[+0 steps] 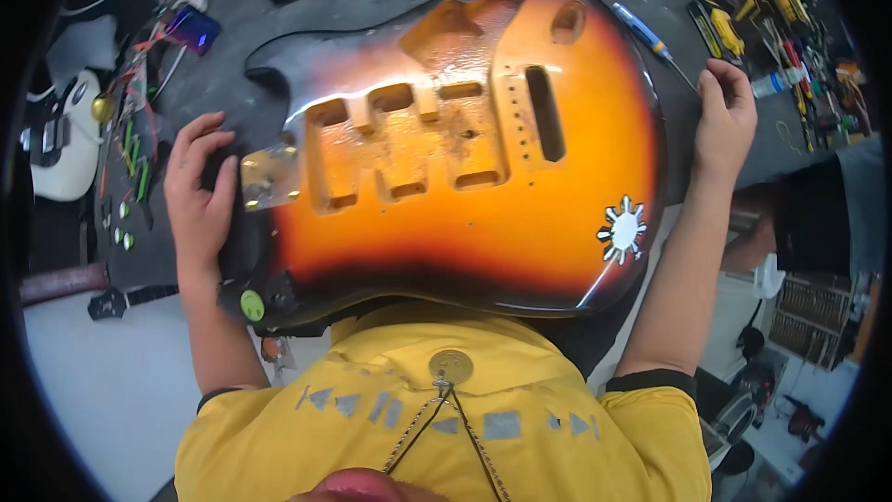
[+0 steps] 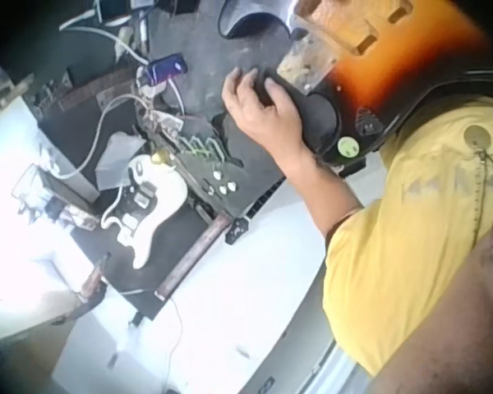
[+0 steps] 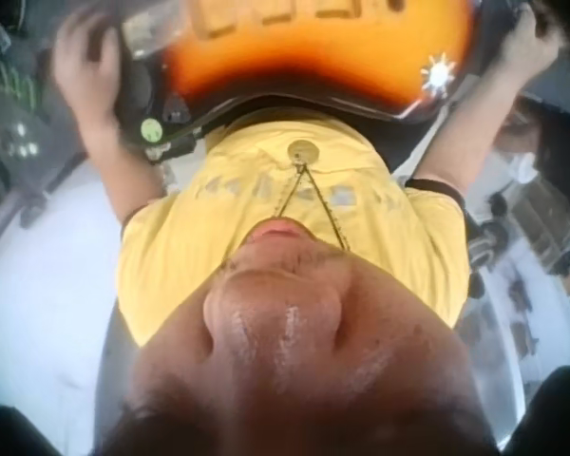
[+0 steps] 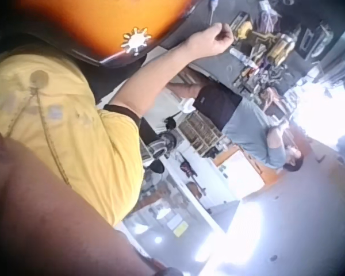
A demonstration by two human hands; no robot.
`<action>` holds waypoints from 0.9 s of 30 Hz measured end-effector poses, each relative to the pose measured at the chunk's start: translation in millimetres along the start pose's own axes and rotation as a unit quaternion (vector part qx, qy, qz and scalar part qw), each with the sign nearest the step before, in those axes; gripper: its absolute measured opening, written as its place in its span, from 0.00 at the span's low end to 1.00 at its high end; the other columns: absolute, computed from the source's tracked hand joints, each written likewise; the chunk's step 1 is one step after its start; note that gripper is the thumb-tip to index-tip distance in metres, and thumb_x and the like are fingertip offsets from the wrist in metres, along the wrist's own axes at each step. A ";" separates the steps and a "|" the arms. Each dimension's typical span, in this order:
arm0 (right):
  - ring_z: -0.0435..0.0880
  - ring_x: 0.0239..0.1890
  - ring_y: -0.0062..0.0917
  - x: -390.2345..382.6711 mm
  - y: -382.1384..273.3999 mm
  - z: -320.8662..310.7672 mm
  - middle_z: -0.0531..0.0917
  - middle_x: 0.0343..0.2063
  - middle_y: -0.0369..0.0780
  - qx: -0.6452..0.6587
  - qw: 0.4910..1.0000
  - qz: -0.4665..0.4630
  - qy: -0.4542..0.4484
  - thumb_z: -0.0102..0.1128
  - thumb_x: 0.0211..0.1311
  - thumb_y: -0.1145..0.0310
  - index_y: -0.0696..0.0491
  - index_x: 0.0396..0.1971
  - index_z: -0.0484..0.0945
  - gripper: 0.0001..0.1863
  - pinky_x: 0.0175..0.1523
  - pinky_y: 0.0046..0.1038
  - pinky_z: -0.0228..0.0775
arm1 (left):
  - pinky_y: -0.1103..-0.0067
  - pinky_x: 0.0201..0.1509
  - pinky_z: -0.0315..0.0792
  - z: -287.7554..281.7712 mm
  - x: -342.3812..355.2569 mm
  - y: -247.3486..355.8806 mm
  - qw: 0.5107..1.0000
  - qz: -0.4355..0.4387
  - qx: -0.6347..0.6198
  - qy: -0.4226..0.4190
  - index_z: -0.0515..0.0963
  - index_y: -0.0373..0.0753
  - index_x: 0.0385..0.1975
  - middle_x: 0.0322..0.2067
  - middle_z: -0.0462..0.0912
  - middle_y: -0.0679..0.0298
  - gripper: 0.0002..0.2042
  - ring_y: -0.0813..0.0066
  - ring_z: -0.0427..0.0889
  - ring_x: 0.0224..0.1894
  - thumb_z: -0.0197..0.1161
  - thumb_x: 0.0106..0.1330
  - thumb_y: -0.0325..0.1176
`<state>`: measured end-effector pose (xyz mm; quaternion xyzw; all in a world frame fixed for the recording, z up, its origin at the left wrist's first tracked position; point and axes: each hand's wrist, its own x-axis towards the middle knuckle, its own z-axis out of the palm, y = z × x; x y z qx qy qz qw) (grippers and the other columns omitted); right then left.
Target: The person unscrews and removes the back plate and bridge from a black guitar body using a drill and a screwdriver, then handles a guitar pickup and a soldering iron.
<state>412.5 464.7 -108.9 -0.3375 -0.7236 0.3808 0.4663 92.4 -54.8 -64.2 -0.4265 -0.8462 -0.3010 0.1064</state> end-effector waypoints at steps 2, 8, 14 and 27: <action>0.79 0.43 0.14 -4.6 -15.1 12.3 0.84 0.41 0.32 -0.022 1.000 -0.014 0.005 0.67 0.74 0.71 0.57 0.51 0.85 0.10 0.50 0.20 0.71 | 0.65 0.69 0.76 -2.1 -6.5 -3.3 1.000 -0.008 0.014 -0.006 0.84 0.33 0.46 0.60 0.85 0.53 0.13 0.52 0.85 0.63 0.67 0.62 0.18; 0.80 0.42 0.15 -4.7 -21.7 11.1 0.84 0.40 0.33 -0.023 0.999 0.002 0.025 0.67 0.74 0.72 0.59 0.51 0.84 0.11 0.50 0.20 0.72 | 0.64 0.74 0.72 -2.7 -3.3 -3.4 0.999 -0.020 0.013 -0.034 0.83 0.31 0.49 0.62 0.82 0.51 0.13 0.53 0.81 0.67 0.64 0.64 0.16; 0.79 0.40 0.14 -3.8 -20.4 12.7 0.83 0.38 0.32 -0.003 1.000 0.003 0.029 0.66 0.75 0.72 0.59 0.51 0.84 0.11 0.49 0.20 0.71 | 0.65 0.72 0.72 -3.6 -3.0 -2.4 0.999 -0.015 0.004 -0.036 0.83 0.31 0.49 0.61 0.83 0.51 0.14 0.52 0.82 0.66 0.65 0.63 0.16; 0.77 0.39 0.13 -3.3 0.8 -2.8 0.85 0.40 0.31 -0.034 0.998 -0.005 0.061 0.68 0.75 0.69 0.56 0.49 0.87 0.09 0.47 0.19 0.70 | 0.64 0.72 0.73 0.0 0.7 1.7 0.999 0.033 -0.015 -0.014 0.83 0.35 0.57 0.67 0.82 0.54 0.22 0.51 0.81 0.69 0.63 0.61 0.15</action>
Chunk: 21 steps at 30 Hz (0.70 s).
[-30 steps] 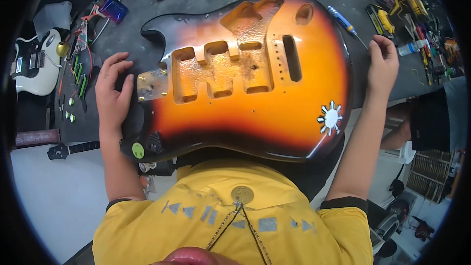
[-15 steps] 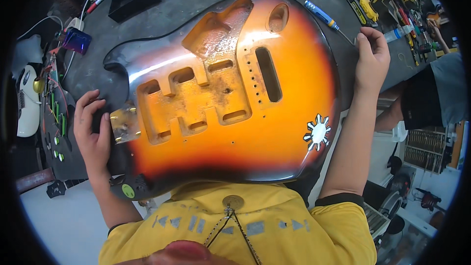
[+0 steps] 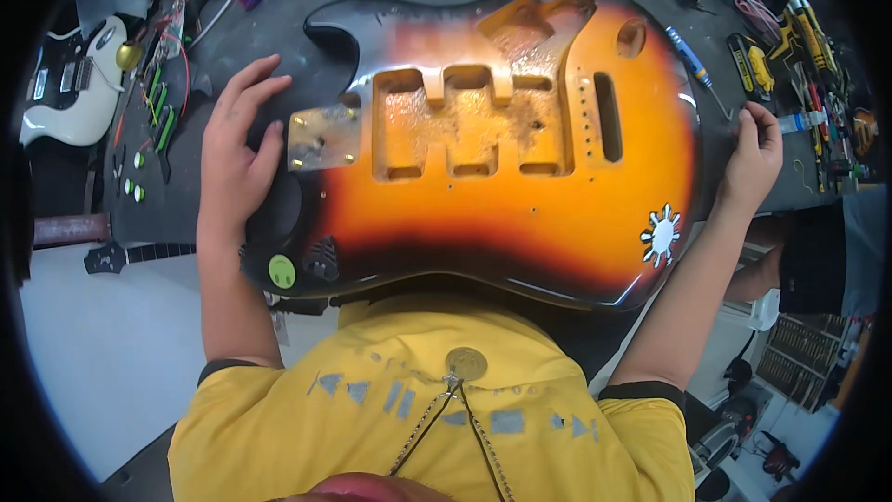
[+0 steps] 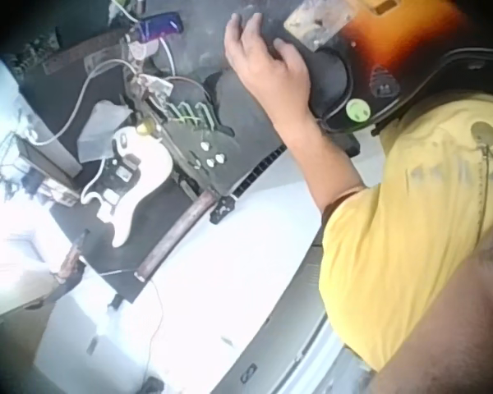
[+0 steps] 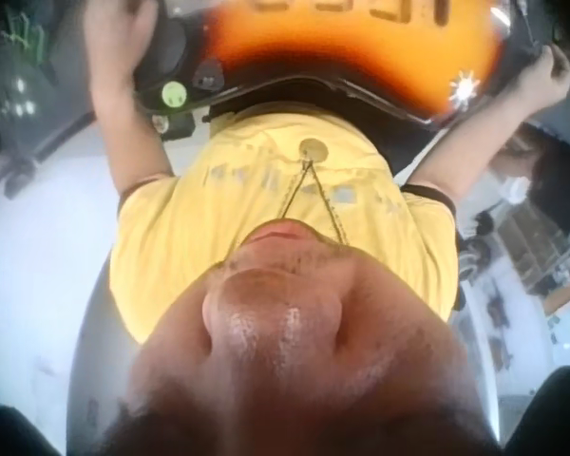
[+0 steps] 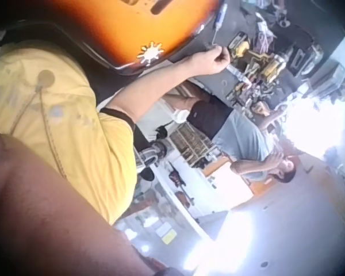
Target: The person unscrews and removes the back plate and bridge from a black guitar body using a drill and a screwdriver, then handles a guitar pickup and a soldering iron.
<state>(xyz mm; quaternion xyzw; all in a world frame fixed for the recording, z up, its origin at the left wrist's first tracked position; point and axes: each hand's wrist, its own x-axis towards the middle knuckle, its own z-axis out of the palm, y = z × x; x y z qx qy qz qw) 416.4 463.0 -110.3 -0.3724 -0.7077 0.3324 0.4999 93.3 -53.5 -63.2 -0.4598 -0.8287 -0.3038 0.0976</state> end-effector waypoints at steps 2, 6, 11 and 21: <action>0.78 0.39 0.14 0.5 0.2 5.3 0.85 0.40 0.31 -0.003 1.000 0.001 -0.009 0.68 0.75 0.69 0.56 0.49 0.87 0.10 0.47 0.19 0.70 | 0.64 0.71 0.74 -2.4 -4.0 -5.1 1.000 -0.014 0.004 -0.017 0.84 0.35 0.55 0.65 0.84 0.54 0.20 0.51 0.81 0.68 0.64 0.62 0.16; 0.77 0.39 0.14 9.6 8.3 10.5 0.85 0.40 0.31 0.007 0.999 -0.014 -0.031 0.69 0.75 0.68 0.56 0.51 0.87 0.11 0.47 0.19 0.70 | 0.64 0.68 0.76 -5.2 -10.9 -10.7 0.999 -0.018 0.021 -0.020 0.85 0.33 0.47 0.60 0.87 0.54 0.14 0.51 0.83 0.65 0.65 0.62 0.17; 0.76 0.38 0.13 24.8 34.7 -6.6 0.84 0.41 0.30 -0.028 0.999 -0.022 -0.027 0.67 0.76 0.69 0.56 0.53 0.86 0.12 0.46 0.19 0.69 | 0.63 0.67 0.76 -6.9 -5.1 -12.5 1.000 0.012 -0.009 -0.014 0.84 0.34 0.44 0.56 0.86 0.54 0.11 0.51 0.82 0.62 0.67 0.62 0.21; 0.81 0.40 0.17 14.0 41.0 -0.1 0.85 0.39 0.32 -0.024 0.998 -0.029 -0.047 0.68 0.74 0.70 0.57 0.48 0.86 0.09 0.48 0.22 0.73 | 0.63 0.67 0.75 -4.1 -9.6 -7.3 1.000 -0.013 -0.006 -0.005 0.83 0.34 0.44 0.57 0.85 0.56 0.11 0.50 0.81 0.62 0.65 0.62 0.21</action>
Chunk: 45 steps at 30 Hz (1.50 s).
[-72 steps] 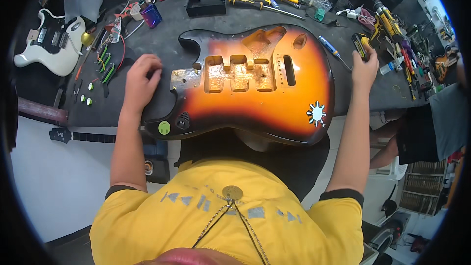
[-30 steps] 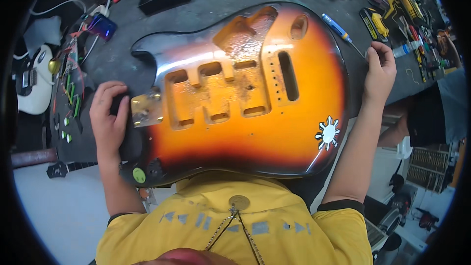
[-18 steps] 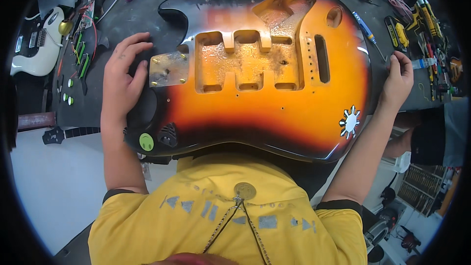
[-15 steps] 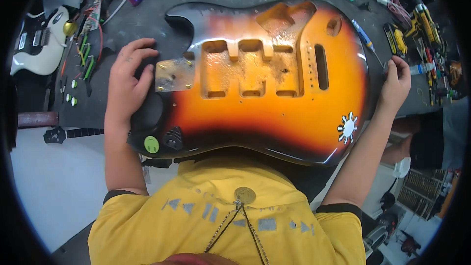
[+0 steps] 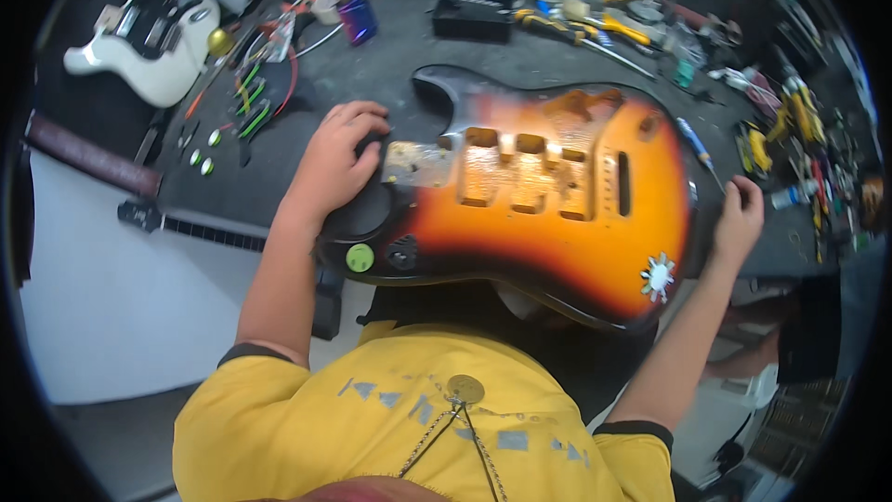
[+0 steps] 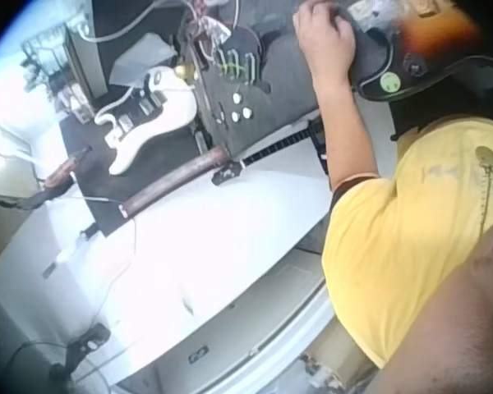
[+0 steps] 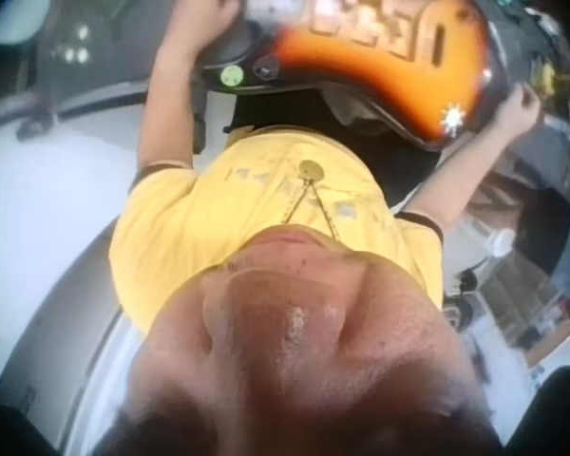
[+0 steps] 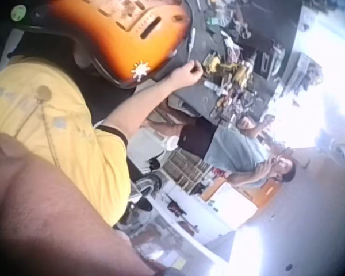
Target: The person unscrews and removes the back plate and bridge from a black guitar body using a drill and a screwdriver, then handles a guitar pickup and a soldering iron.
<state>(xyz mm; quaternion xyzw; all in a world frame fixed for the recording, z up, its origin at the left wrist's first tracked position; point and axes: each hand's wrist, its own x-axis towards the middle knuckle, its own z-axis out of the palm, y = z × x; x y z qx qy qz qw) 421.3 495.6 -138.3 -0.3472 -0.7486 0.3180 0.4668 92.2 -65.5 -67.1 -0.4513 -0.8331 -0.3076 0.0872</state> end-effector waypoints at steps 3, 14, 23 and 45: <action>0.83 0.44 0.19 -9.6 -24.8 7.9 0.87 0.40 0.34 -0.036 0.999 -0.023 0.006 0.68 0.72 0.70 0.57 0.47 0.87 0.09 0.52 0.25 0.76 | 0.63 0.68 0.75 0.8 0.4 1.1 1.000 0.017 0.001 0.004 0.82 0.34 0.44 0.56 0.85 0.54 0.11 0.49 0.81 0.63 0.65 0.62 0.21; 0.87 0.38 0.25 -26.2 -75.5 21.5 0.88 0.34 0.39 -0.027 0.999 0.027 0.038 0.70 0.65 0.68 0.57 0.41 0.85 0.09 0.47 0.31 0.80 | 0.63 0.69 0.74 1.3 2.0 1.0 1.000 0.003 0.005 -0.007 0.82 0.32 0.42 0.56 0.85 0.52 0.10 0.48 0.81 0.62 0.64 0.61 0.18; 0.82 0.37 0.17 -56.7 -111.7 -1.4 0.85 0.33 0.36 0.136 0.978 -0.053 0.152 0.66 0.70 0.73 0.57 0.42 0.82 0.05 0.46 0.25 0.76 | 0.61 0.68 0.73 1.3 -2.0 -1.6 0.999 0.022 -0.023 0.018 0.80 0.31 0.41 0.54 0.84 0.49 0.09 0.46 0.81 0.60 0.63 0.60 0.18; 0.81 0.60 0.40 -83.9 -316.7 -176.9 0.89 0.46 0.39 -0.605 0.749 -0.269 0.023 0.74 0.60 0.55 0.49 0.49 0.87 0.21 0.66 0.53 0.65 | 0.60 0.66 0.74 2.8 -2.9 8.4 0.999 0.013 0.004 0.032 0.81 0.31 0.40 0.52 0.85 0.50 0.10 0.47 0.80 0.58 0.63 0.58 0.17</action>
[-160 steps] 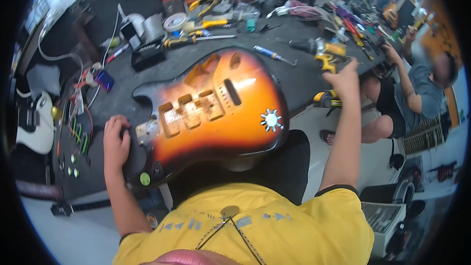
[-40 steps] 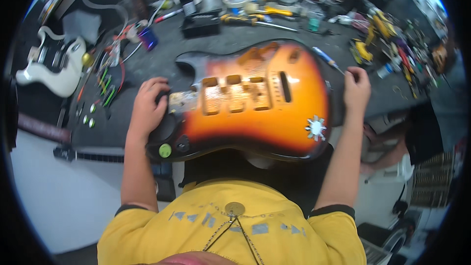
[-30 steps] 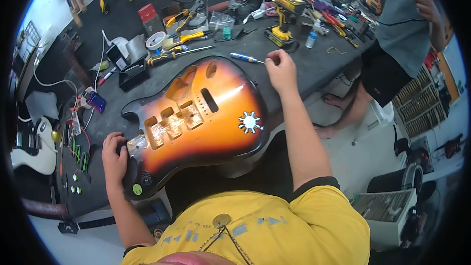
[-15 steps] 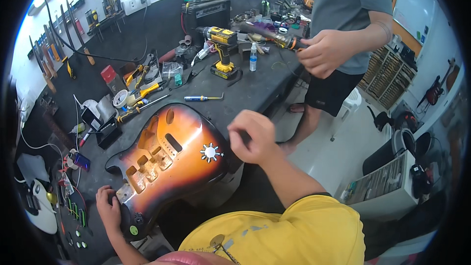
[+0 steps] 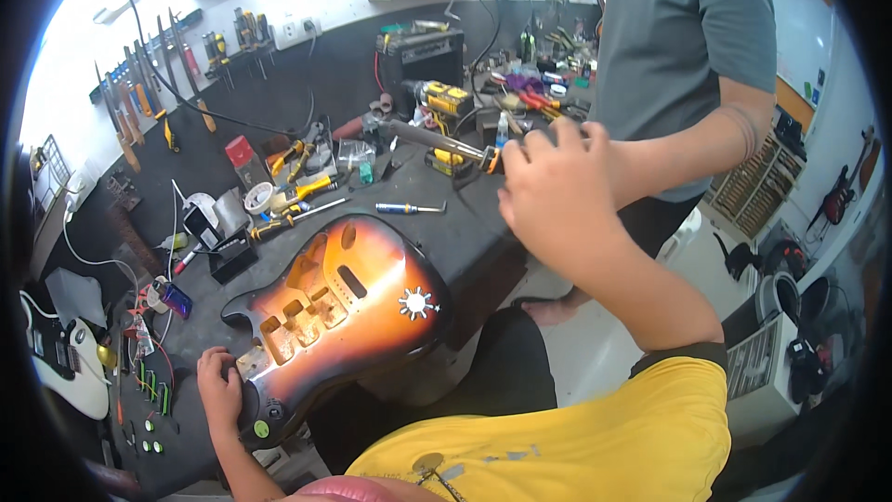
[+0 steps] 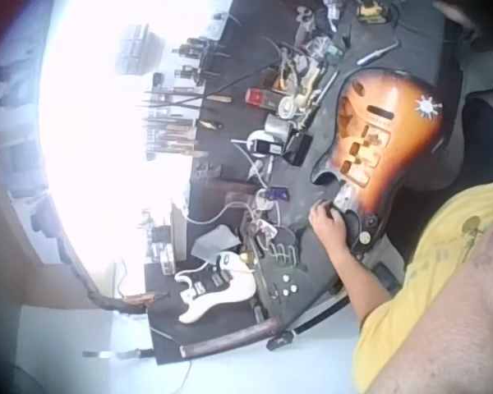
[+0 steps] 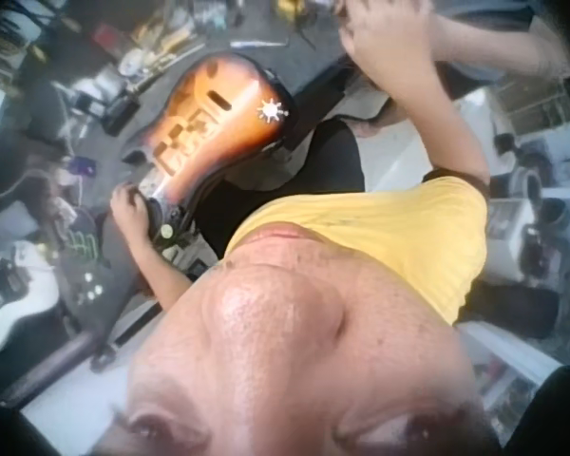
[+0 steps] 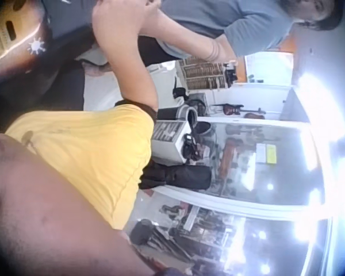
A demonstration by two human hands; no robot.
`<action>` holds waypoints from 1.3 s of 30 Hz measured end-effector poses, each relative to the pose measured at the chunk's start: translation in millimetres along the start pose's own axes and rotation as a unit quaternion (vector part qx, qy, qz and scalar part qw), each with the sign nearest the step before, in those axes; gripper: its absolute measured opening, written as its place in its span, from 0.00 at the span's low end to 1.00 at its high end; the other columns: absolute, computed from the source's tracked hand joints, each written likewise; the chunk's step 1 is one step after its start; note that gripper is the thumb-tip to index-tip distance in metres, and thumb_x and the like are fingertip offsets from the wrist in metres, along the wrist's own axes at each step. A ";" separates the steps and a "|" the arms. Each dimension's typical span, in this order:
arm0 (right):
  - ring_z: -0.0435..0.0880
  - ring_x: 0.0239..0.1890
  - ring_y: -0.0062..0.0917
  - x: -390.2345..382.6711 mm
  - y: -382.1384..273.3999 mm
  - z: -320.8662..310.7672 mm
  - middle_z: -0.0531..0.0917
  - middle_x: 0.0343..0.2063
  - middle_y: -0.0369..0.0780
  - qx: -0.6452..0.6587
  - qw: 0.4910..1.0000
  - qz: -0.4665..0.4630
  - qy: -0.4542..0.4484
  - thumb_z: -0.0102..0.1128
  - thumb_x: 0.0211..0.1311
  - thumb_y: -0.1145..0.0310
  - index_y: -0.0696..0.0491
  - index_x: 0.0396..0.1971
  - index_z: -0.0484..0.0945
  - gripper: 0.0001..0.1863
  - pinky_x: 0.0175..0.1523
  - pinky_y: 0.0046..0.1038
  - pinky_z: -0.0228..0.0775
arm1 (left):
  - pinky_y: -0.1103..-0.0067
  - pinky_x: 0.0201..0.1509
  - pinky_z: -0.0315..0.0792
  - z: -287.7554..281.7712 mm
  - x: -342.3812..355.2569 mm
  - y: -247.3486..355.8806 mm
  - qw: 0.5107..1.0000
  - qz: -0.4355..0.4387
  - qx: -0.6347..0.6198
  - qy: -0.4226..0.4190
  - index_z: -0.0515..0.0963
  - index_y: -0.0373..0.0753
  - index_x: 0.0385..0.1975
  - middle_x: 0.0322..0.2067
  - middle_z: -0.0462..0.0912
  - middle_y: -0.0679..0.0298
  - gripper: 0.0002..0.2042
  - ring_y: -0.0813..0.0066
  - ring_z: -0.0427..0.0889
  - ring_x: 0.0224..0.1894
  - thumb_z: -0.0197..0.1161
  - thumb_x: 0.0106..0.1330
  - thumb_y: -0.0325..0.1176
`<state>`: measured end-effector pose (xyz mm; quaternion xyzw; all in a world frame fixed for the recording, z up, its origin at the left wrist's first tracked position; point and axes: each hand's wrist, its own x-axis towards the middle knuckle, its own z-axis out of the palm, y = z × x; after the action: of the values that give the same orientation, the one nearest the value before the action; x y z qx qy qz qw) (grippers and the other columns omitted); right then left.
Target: The person unscrews and removes the back plate and bridge from a black guitar body using a drill and a screwdriver, then handles a guitar pickup and a soldering iron.
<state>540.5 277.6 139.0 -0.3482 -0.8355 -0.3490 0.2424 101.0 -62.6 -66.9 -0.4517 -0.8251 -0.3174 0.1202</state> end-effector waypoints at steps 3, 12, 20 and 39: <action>0.84 0.54 0.37 16.8 -2.7 -6.7 0.89 0.40 0.36 0.034 0.998 -0.014 -0.053 0.74 0.61 0.55 0.49 0.45 0.87 0.17 0.62 0.50 0.67 | 0.60 0.65 0.74 -4.3 -1.8 3.4 1.000 0.000 0.003 0.002 0.81 0.31 0.39 0.51 0.85 0.51 0.09 0.47 0.81 0.57 0.64 0.59 0.17; 0.90 0.43 0.38 47.3 -29.7 -38.2 0.91 0.30 0.38 0.138 0.989 -0.022 0.055 0.68 0.70 0.58 0.51 0.39 0.86 0.11 0.62 0.48 0.68 | 0.60 0.65 0.74 -3.2 -6.9 5.9 1.000 0.018 -0.004 0.006 0.82 0.31 0.40 0.52 0.85 0.50 0.09 0.47 0.81 0.58 0.64 0.59 0.18; 0.88 0.38 0.52 117.4 -34.2 -119.8 0.87 0.30 0.49 0.393 0.895 -0.002 0.210 0.60 0.81 0.56 0.56 0.42 0.80 0.16 0.44 0.46 0.78 | 0.60 0.64 0.75 -10.5 -6.7 6.3 0.999 0.019 -0.034 0.009 0.82 0.31 0.38 0.52 0.86 0.50 0.09 0.47 0.83 0.57 0.66 0.58 0.19; 0.58 0.10 0.10 23.9 34.5 -169.9 0.70 0.27 0.31 0.868 0.482 -0.082 0.088 0.42 0.91 0.49 0.54 0.53 0.67 0.21 0.14 0.17 0.51 | 0.66 0.55 0.80 -42.8 133.7 232.9 0.904 0.340 -0.229 -0.121 0.82 0.34 0.46 0.43 0.87 0.53 0.11 0.53 0.87 0.47 0.71 0.66 0.26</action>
<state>578.7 177.4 277.3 0.1421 -0.7132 0.5060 0.4638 213.3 90.7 127.5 -0.7546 -0.5345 -0.3803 0.0135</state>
